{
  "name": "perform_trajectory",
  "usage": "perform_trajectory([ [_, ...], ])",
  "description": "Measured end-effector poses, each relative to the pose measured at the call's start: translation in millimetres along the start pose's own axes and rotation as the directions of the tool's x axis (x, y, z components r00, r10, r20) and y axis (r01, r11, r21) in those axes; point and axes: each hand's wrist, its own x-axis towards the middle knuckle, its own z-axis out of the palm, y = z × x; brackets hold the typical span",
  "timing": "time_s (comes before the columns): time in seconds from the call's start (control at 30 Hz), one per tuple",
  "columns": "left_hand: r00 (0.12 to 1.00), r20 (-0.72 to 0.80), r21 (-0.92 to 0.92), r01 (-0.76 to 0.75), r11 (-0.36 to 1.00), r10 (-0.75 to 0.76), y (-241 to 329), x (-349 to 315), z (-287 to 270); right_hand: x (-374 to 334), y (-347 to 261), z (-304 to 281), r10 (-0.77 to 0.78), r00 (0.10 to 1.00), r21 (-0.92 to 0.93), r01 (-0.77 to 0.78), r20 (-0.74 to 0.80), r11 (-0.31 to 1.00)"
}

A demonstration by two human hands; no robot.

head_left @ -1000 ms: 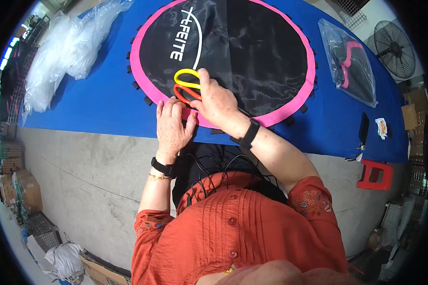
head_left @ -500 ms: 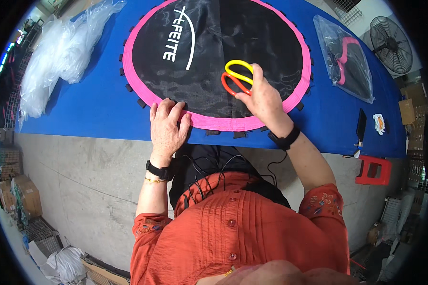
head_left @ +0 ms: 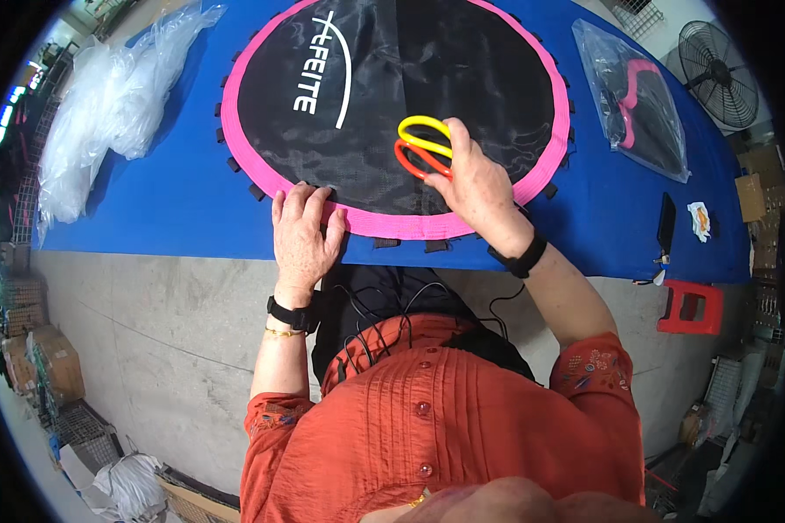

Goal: Inspecting a trampoline mat for defects and trimming loose threads with scissors.

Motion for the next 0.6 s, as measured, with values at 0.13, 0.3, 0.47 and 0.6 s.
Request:
perform_trajectory([
  [0.13,1.000,-0.012,0.000,0.013,1.000,-0.013,-1.7,-1.7,1.1,-28.5,-11.2,-15.5,0.004,0.995,0.063,-0.011,0.104,0.998],
  [0.3,1.000,-0.005,0.002,0.016,1.000,-0.016,0.2,-0.2,0.3,-30.8,0.6,-14.2,0.079,0.997,0.066,-0.079,0.012,0.995],
  [0.47,1.000,-0.014,0.006,0.015,1.000,-0.015,-0.4,-1.2,0.7,-8.0,19.7,-9.1,0.065,0.996,0.004,-0.065,-0.068,0.998],
  [0.6,1.000,-0.007,0.011,0.019,1.000,-0.019,1.0,-1.4,0.4,-33.6,-5.8,-11.6,0.068,0.994,0.105,-0.078,0.089,0.991],
])
